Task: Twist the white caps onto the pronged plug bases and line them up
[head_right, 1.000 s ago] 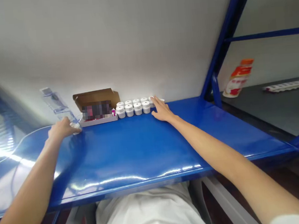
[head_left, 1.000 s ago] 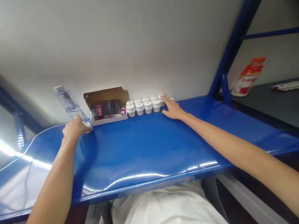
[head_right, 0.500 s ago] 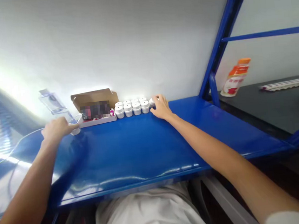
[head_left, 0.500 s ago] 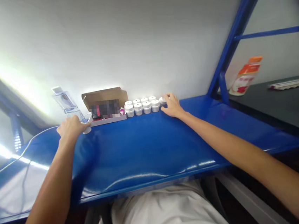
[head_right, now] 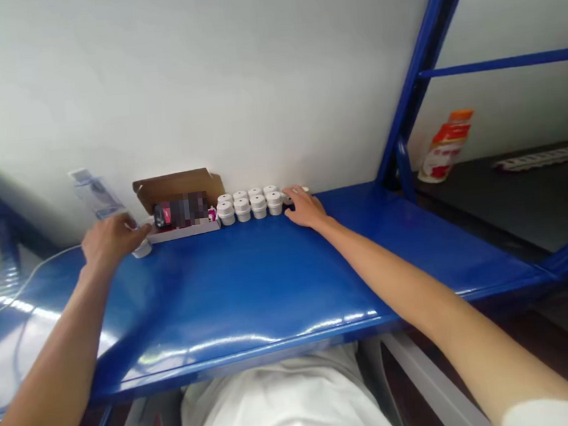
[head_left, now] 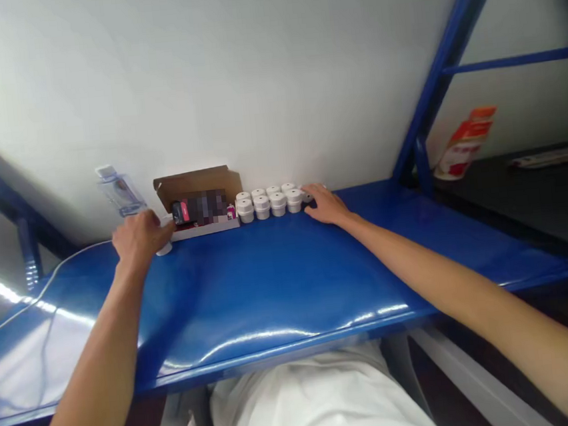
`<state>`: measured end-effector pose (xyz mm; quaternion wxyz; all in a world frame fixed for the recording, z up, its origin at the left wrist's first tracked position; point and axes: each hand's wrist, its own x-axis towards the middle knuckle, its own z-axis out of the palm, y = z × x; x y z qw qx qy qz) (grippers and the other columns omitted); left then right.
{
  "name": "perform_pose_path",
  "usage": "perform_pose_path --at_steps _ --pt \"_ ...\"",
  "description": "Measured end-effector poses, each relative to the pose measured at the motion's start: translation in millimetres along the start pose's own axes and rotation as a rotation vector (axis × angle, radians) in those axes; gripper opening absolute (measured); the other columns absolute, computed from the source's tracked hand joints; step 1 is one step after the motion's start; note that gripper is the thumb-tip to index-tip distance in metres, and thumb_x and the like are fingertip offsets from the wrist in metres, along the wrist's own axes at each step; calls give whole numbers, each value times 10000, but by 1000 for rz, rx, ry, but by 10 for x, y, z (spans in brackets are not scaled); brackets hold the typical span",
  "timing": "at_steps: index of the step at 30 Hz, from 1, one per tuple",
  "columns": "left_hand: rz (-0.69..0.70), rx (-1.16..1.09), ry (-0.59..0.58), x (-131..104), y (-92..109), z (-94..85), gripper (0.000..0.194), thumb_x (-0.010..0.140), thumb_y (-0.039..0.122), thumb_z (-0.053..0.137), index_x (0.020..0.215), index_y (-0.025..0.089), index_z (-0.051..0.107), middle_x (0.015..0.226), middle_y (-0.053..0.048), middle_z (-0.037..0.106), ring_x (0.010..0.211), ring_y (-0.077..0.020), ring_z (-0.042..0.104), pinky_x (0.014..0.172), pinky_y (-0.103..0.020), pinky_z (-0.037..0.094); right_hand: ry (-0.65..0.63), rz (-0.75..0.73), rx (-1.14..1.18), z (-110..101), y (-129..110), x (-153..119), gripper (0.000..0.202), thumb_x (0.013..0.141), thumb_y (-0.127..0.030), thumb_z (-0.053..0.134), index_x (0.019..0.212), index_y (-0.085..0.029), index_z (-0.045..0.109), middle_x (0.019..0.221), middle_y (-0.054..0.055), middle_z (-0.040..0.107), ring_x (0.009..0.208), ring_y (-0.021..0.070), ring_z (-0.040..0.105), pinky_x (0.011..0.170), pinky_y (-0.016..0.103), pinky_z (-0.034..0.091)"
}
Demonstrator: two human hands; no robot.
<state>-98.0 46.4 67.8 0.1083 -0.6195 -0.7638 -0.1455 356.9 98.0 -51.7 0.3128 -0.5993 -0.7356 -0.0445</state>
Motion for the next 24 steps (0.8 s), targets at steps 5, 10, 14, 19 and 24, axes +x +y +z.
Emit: perform_pose_path --at_steps 5,10,14,19,24 --pt "9 -7 16 -30 49 -6 536 803 635 553 1038 187 732 996 -175 730 942 -397 662 754 -443 491 18 160 -108 -75 -141 -23 407 804 -409 643 1168 -231 601 1242 137 633 1027 332 651 871 456 525" --pt "11 -21 71 -52 96 -16 475 809 592 558 982 187 738 971 -172 749 928 -381 675 757 -435 502 -38 270 -182 -270 -313 -50 514 771 -529 660 1171 -217 585 1202 146 642 1033 340 632 821 420 490" --pt "138 -73 150 -109 216 7 372 843 508 540 904 191 726 915 -141 755 898 -356 685 770 -423 491 -1 310 -145 -508 -360 -17 348 808 -513 604 974 -216 673 1080 116 698 949 297 640 767 361 454" --pt "539 -313 97 -446 617 157 350 914 508 523 967 201 682 881 -73 748 839 -260 698 787 -350 490 -65 84 178 -602 -545 -12 297 838 -397 532 681 -172 647 697 39 654 732 195 589 636 283 391" --pt "881 -441 -76 -954 1057 404 659 887 614 601 1391 212 462 1129 -87 727 943 -271 713 793 -353 512 -390 45 874 -334 -1141 -299 324 882 -481 543 845 -181 661 774 20 658 639 161 591 525 257 439"
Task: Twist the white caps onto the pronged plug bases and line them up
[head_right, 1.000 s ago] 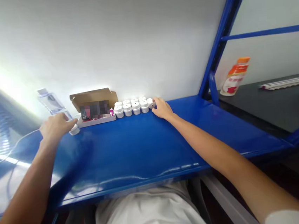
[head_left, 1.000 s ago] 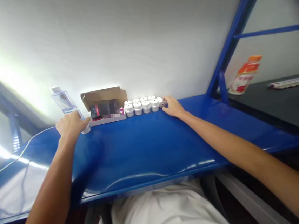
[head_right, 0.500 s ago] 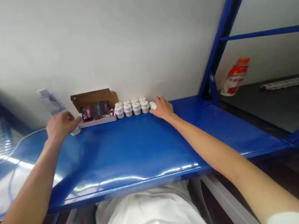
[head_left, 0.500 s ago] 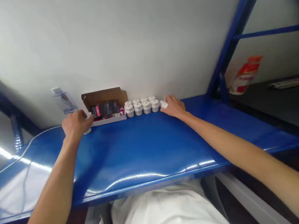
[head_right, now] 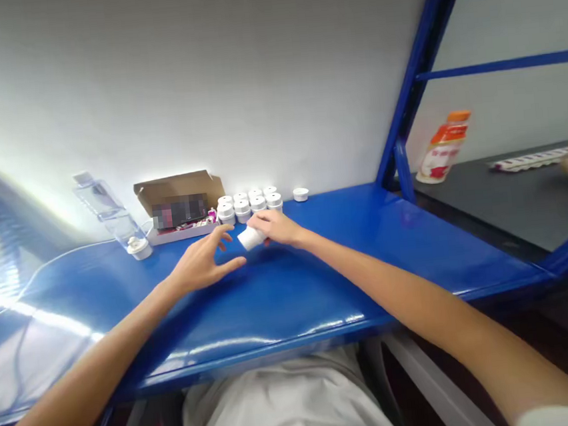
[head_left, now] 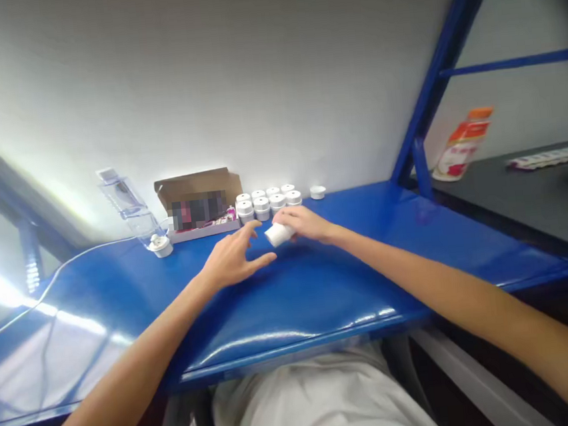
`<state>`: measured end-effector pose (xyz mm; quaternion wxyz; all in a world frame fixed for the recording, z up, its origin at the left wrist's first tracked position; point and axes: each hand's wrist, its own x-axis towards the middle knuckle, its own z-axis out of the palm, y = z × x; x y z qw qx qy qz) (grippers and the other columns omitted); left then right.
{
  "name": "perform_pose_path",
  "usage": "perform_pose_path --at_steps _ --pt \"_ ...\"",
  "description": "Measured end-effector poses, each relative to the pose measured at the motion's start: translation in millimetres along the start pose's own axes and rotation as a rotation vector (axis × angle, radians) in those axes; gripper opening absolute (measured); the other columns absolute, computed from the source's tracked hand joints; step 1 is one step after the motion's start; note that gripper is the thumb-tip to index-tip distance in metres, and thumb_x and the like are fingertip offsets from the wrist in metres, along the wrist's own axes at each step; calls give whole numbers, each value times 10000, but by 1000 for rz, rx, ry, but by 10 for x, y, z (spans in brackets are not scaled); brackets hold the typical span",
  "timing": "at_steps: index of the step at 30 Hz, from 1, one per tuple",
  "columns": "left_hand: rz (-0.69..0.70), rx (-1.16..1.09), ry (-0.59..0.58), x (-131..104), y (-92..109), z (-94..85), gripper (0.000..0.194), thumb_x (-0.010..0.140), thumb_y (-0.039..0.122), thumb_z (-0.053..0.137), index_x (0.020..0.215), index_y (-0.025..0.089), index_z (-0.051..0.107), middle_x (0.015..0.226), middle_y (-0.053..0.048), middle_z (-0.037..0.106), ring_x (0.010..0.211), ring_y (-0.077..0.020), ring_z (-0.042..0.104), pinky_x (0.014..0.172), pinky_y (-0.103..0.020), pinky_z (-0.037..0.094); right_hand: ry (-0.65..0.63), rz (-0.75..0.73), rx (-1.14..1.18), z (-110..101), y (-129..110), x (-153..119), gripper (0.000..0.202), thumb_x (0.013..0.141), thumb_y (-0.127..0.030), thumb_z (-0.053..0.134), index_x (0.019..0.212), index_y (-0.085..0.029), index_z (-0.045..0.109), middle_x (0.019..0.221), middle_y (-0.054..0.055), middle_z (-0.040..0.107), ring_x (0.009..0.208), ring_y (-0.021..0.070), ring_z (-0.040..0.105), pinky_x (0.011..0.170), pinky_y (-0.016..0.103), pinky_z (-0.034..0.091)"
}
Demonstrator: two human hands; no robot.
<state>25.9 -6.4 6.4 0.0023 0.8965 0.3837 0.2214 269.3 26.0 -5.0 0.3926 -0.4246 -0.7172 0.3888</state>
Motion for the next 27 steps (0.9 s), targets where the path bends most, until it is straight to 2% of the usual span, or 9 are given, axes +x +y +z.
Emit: perform_pose_path --at_steps 4,7,9,12,16,20,22,24,27 --pt "87 158 30 -36 129 207 473 1000 504 474 1332 168 476 1052 -118 729 885 -276 712 784 -377 502 -9 80 157 366 -14 -105 488 946 -615 480 744 -186 598 621 19 606 504 134 528 461 251 394" --pt "197 274 103 -30 113 221 410 1012 489 456 1228 148 529 1031 -142 719 903 -278 703 833 -393 494 -50 176 190 394 -1 -134 632 940 -729 420 648 -188 566 500 18 530 409 114 418 385 253 277" --pt "233 290 148 -19 99 199 381 1004 493 464 1137 147 554 954 -135 710 871 -269 696 816 -382 492 -75 225 315 384 -18 -138 613 904 -744 492 661 -187 569 508 7 510 413 105 385 367 242 229" --pt "203 196 209 -12 85 163 355 984 505 488 1072 166 548 893 -108 688 819 -248 677 764 -354 484 -51 205 486 402 -74 -142 543 857 -705 613 730 -177 591 584 4 536 474 106 439 399 229 297" --pt "-48 -159 242 -2 65 156 342 952 523 541 1058 200 514 807 -31 636 698 -185 613 653 -296 438 4 -48 459 405 -129 -147 456 868 -637 640 921 -184 635 795 32 630 672 155 589 597 282 490" --pt "-416 -790 196 61 28 208 437 949 637 450 880 208 504 600 35 476 513 -126 467 507 -257 364 76 -516 -31 262 -116 -142 236 867 -383 708 1034 -234 634 1098 71 645 1044 246 620 925 405 510" --pt "-543 -1105 146 95 -21 223 473 932 659 439 845 201 521 558 47 429 457 -108 410 459 -248 339 123 -664 -289 156 -65 -118 185 860 -267 684 1035 -239 633 1160 90 619 1129 271 587 1007 443 473" --pt "-619 -1255 124 114 -99 209 415 882 601 553 874 186 553 605 23 521 476 -107 471 483 -251 393 195 -678 -444 34 36 -68 291 844 -233 668 1131 -239 620 1181 100 608 1141 282 584 1021 448 467" --pt "-672 -1254 118 117 -251 155 326 743 398 731 899 182 543 807 -42 683 686 -156 664 649 -273 503 325 -504 -572 -201 277 44 405 798 -281 689 1193 -229 613 1172 97 615 1095 286 605 987 420 484"
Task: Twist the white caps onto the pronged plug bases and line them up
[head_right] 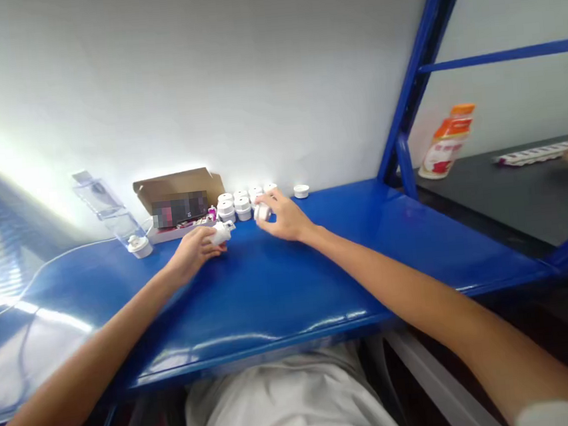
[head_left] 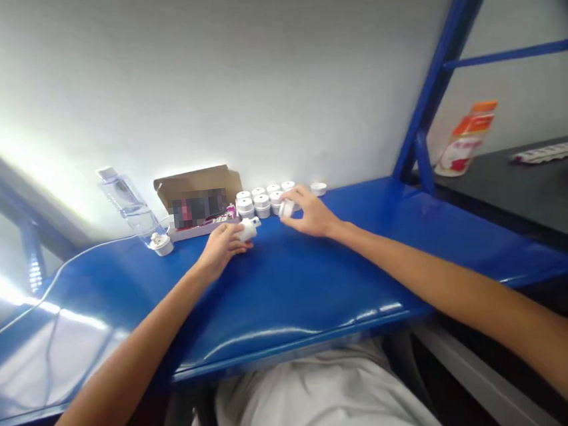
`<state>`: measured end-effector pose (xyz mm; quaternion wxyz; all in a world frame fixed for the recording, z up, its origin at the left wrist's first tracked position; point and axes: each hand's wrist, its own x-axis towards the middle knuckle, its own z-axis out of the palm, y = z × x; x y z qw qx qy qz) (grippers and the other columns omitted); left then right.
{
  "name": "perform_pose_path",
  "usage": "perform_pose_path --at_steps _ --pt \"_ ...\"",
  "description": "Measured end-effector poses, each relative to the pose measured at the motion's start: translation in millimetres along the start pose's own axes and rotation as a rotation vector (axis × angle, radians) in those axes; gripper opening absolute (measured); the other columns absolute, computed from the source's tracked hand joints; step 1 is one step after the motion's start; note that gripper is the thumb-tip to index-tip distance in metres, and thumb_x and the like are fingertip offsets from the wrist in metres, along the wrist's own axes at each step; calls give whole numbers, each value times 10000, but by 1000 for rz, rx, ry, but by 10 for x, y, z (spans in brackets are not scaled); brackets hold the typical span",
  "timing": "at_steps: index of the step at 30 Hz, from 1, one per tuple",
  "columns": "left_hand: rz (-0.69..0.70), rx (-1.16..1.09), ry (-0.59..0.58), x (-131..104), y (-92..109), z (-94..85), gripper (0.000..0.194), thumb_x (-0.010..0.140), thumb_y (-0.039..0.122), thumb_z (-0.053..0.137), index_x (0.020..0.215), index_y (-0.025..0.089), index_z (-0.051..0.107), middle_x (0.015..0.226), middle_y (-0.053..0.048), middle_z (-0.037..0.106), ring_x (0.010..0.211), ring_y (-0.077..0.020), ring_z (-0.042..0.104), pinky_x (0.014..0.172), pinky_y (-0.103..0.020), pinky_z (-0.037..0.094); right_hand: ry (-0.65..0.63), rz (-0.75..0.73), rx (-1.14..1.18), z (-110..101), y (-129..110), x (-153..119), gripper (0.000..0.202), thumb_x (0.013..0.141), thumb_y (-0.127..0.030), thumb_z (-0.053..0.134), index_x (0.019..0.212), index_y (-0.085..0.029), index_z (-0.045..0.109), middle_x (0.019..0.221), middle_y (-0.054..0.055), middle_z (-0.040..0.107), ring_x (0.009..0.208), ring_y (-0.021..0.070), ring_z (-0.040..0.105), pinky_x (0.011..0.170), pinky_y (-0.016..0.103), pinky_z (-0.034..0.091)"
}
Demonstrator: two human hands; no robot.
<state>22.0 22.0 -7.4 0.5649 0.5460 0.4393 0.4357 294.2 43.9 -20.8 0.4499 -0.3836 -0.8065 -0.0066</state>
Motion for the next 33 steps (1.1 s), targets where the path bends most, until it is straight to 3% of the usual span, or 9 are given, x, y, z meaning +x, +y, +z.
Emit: perform_pose_path --at_steps 3,7,11,16,21,25,27,29,33 --pt "64 87 -1 58 11 -140 316 627 241 743 838 187 514 852 -31 695 829 -179 687 745 -284 514 37 299 -171 -81 401 -22 349 746 -368 712 1043 -209 626 1058 88 644 979 275 614 904 400 493" --pt "153 293 -60 106 -1 -248 293 598 203 712 869 169 609 860 -27 695 846 -189 660 796 -330 516 -13 592 -309 -258 782 -83 324 734 -436 687 938 -207 583 916 61 652 845 232 593 780 347 467" --pt "173 406 -41 114 1 -281 368 599 260 785 910 178 605 905 -34 719 887 -213 676 851 -367 511 -33 737 -372 -376 924 -137 370 733 -497 686 931 -209 563 973 95 669 865 248 607 745 348 448" --pt "171 658 9 109 45 -323 465 575 411 844 874 198 560 870 -24 700 829 -225 658 738 -337 497 -56 814 -427 -371 946 -148 441 725 -522 689 1016 -217 562 1086 126 674 945 312 641 764 390 485" --pt "320 1018 56 105 101 -410 444 626 507 801 864 202 584 850 -24 667 808 -229 624 694 -320 445 -64 838 -422 -359 940 -149 488 748 -518 684 1106 -213 553 1132 145 662 1002 339 645 802 421 501" --pt "348 1100 -5 97 153 -473 546 703 467 729 1167 212 595 797 11 644 748 -211 627 693 -310 449 -54 806 -435 -357 953 -154 573 731 -516 696 1175 -193 534 1174 162 643 1048 352 631 853 449 506" --pt "343 1154 -36 91 191 -503 499 736 450 681 1180 231 618 800 8 656 764 -217 636 709 -309 447 -42 720 -454 -332 937 -146 607 731 -497 692 1218 -173 531 1229 182 620 1124 364 602 923 471 491" --pt "314 1226 -9 89 232 -544 393 748 451 649 1072 229 653 831 -14 679 795 -233 646 697 -305 434 -49 584 -461 -283 887 -129 640 753 -459 674 1300 -166 514 1324 196 578 1226 376 551 1010 503 449" --pt "219 1355 163 111 306 -688 457 709 504 677 1054 214 606 857 -52 704 806 -269 659 652 -302 413 -185 300 -405 -139 713 -88 750 809 -370 627 1505 -231 384 1565 153 413 1423 378 395 1134 564 340"
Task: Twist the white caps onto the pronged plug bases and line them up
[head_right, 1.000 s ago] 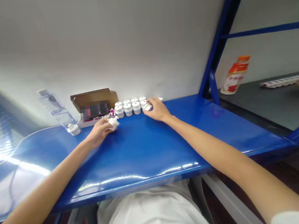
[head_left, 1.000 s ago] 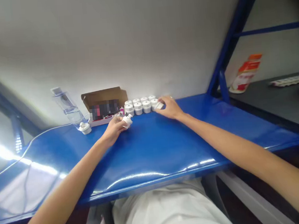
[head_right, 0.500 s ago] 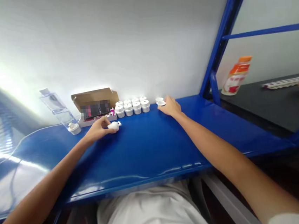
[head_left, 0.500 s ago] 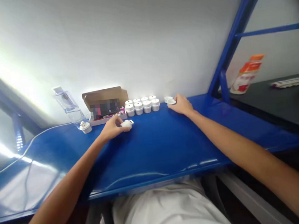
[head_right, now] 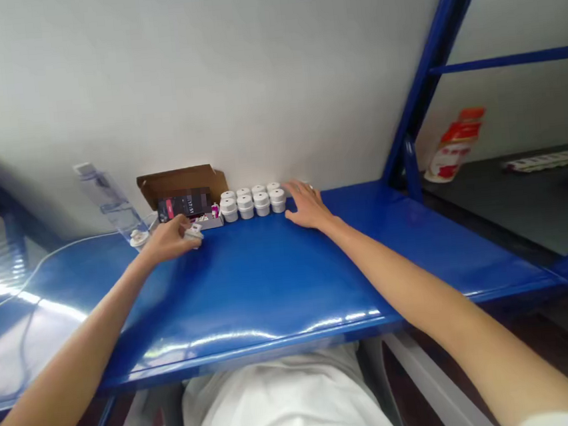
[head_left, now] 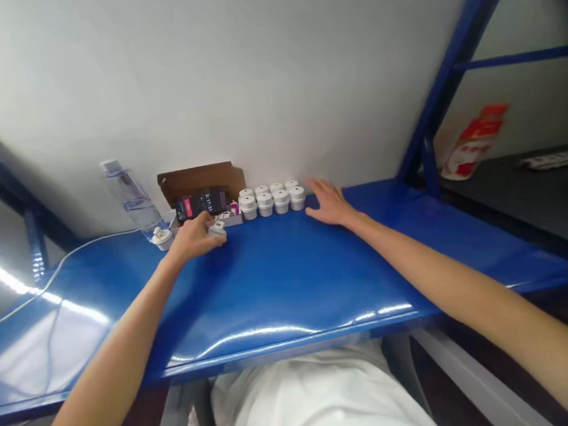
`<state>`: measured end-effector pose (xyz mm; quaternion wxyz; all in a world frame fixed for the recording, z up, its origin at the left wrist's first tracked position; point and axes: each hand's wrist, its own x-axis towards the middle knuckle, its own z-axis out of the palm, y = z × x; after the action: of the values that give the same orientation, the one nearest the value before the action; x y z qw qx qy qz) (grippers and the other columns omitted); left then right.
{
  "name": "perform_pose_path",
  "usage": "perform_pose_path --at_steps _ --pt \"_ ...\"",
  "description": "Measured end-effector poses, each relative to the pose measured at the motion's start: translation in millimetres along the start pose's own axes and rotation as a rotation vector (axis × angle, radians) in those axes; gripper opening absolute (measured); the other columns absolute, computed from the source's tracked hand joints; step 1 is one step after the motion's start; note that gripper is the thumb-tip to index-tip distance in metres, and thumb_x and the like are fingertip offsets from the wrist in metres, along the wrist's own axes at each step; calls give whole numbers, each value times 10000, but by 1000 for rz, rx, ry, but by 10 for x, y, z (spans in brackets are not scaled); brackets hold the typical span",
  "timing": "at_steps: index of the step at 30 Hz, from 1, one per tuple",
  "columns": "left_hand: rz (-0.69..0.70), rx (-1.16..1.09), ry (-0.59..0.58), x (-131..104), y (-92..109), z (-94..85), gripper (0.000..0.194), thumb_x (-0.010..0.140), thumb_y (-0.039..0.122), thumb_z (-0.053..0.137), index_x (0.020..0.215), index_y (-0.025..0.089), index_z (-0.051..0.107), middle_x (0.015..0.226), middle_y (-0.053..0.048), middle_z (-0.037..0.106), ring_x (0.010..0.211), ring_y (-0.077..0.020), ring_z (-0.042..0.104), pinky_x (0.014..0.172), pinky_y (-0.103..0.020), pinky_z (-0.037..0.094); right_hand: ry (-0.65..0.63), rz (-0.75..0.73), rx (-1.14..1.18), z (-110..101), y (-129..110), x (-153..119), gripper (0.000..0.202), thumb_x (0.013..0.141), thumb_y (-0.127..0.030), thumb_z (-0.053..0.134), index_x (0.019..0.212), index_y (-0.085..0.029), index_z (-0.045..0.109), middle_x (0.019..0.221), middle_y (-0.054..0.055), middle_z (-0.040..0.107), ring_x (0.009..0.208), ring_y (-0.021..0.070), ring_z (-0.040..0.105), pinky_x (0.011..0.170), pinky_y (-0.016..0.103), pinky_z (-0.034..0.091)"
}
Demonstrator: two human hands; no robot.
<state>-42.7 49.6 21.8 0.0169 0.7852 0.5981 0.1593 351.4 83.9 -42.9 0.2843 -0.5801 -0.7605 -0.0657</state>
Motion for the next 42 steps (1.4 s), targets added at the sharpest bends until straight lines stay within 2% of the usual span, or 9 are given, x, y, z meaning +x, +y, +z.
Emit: perform_pose_path --at_steps 3,9,15,24,28,30,34,37,42 --pt "-103 117 15 20 -101 -68 534 692 557 684 1075 196 596 929 -111 716 873 -322 674 678 -325 439 -67 -97 40 31 -147 -9 759 830 -329 602 1536 -228 344 1616 141 354 1471 360 343 1175 552 302" --pt "-281 285 0 -41 -172 -210 599 680 584 676 1104 164 637 1035 -226 706 983 -456 670 749 -461 502 4 -17 165 -32 -309 -20 470 851 -375 583 1274 -185 506 1258 154 619 1123 312 604 973 438 485" --pt "-339 271 30 -71 -263 -312 501 660 534 743 992 175 636 943 -198 713 944 -426 669 752 -482 501 2 30 205 -97 -425 -41 418 791 -433 675 1130 -223 552 1111 101 648 970 287 612 863 396 491" --pt "-299 319 29 -126 -266 -390 478 807 407 685 1148 116 518 981 -180 676 934 -393 658 749 -477 490 -37 -36 249 -167 -641 -103 372 834 -578 650 791 -209 636 874 59 659 834 232 596 753 320 436" --pt "-126 235 45 -115 -57 -353 531 824 420 683 1244 150 502 965 -128 691 929 -350 666 761 -406 479 -55 -7 406 -184 -823 -156 496 918 -618 515 665 -197 588 690 17 620 682 179 550 632 285 366" --pt "27 124 37 -159 178 -241 530 872 549 620 1261 208 502 907 -59 697 864 -278 679 738 -342 482 -90 21 527 -183 -950 -205 534 961 -610 434 639 -200 550 636 10 594 632 166 543 587 278 350" --pt "455 -275 -9 -388 743 113 613 891 638 577 1323 216 473 992 -75 710 813 -241 693 724 -327 497 -302 176 853 -184 -1251 -350 491 980 -629 388 773 -214 550 562 -14 560 449 140 483 449 271 333" --pt "473 -226 50 -559 997 309 622 892 636 580 1335 220 448 964 -77 715 832 -270 705 697 -324 475 -452 224 1077 -196 -1435 -453 508 975 -664 376 809 -215 547 505 -33 496 382 119 398 377 254 275" --pt "429 -220 145 -597 1008 340 372 965 523 497 1117 187 548 781 -55 670 714 -232 663 655 -301 429 -652 353 1342 -223 -1563 -525 519 961 -697 366 741 -231 428 497 -71 334 399 86 247 383 218 181"
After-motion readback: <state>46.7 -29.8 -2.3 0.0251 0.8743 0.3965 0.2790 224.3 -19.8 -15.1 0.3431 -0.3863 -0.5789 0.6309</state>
